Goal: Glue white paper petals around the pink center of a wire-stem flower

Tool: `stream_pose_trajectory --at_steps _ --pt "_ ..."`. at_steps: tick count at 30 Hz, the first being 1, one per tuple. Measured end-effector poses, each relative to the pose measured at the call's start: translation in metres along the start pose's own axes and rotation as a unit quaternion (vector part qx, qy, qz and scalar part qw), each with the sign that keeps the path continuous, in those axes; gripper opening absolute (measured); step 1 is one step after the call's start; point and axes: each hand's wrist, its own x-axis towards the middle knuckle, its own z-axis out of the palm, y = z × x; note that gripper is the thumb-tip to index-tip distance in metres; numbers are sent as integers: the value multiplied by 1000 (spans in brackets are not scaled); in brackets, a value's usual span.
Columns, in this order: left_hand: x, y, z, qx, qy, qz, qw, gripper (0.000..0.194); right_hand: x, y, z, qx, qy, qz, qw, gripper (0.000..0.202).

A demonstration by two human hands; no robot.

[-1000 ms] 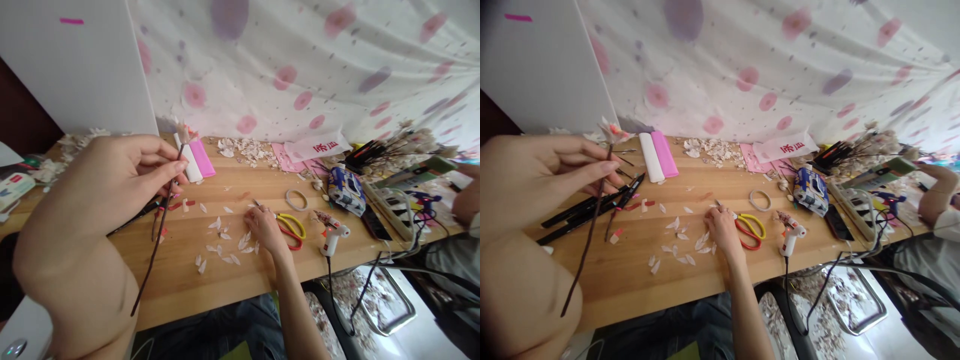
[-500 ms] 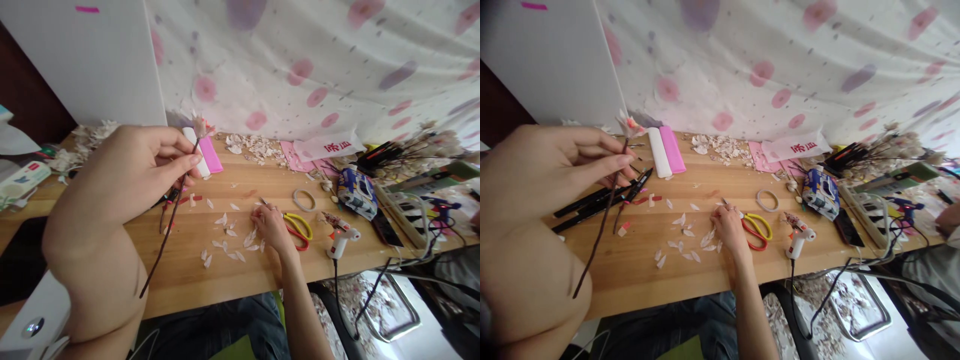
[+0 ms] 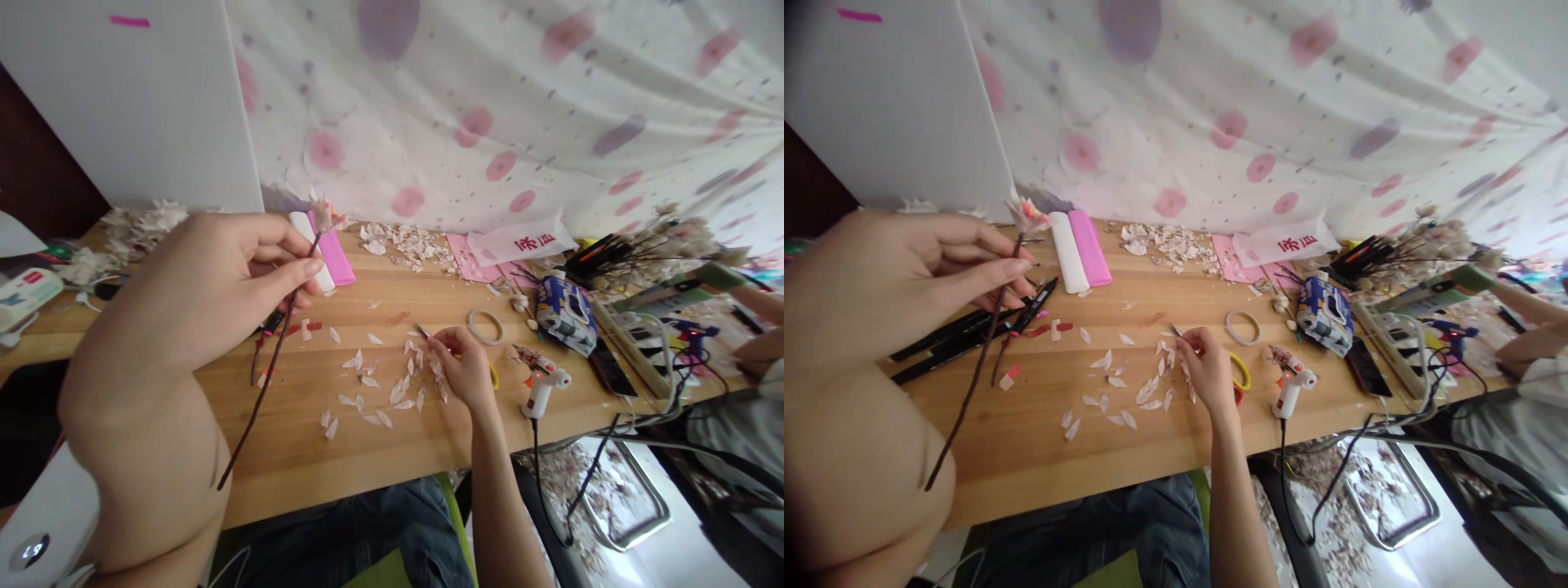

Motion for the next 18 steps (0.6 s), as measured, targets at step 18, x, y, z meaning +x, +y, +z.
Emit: stream_pose_trajectory --at_steps 18 --pt "6 -13 -1 162 30 110 980 23 -21 22 -34 165 68 132 975 52"
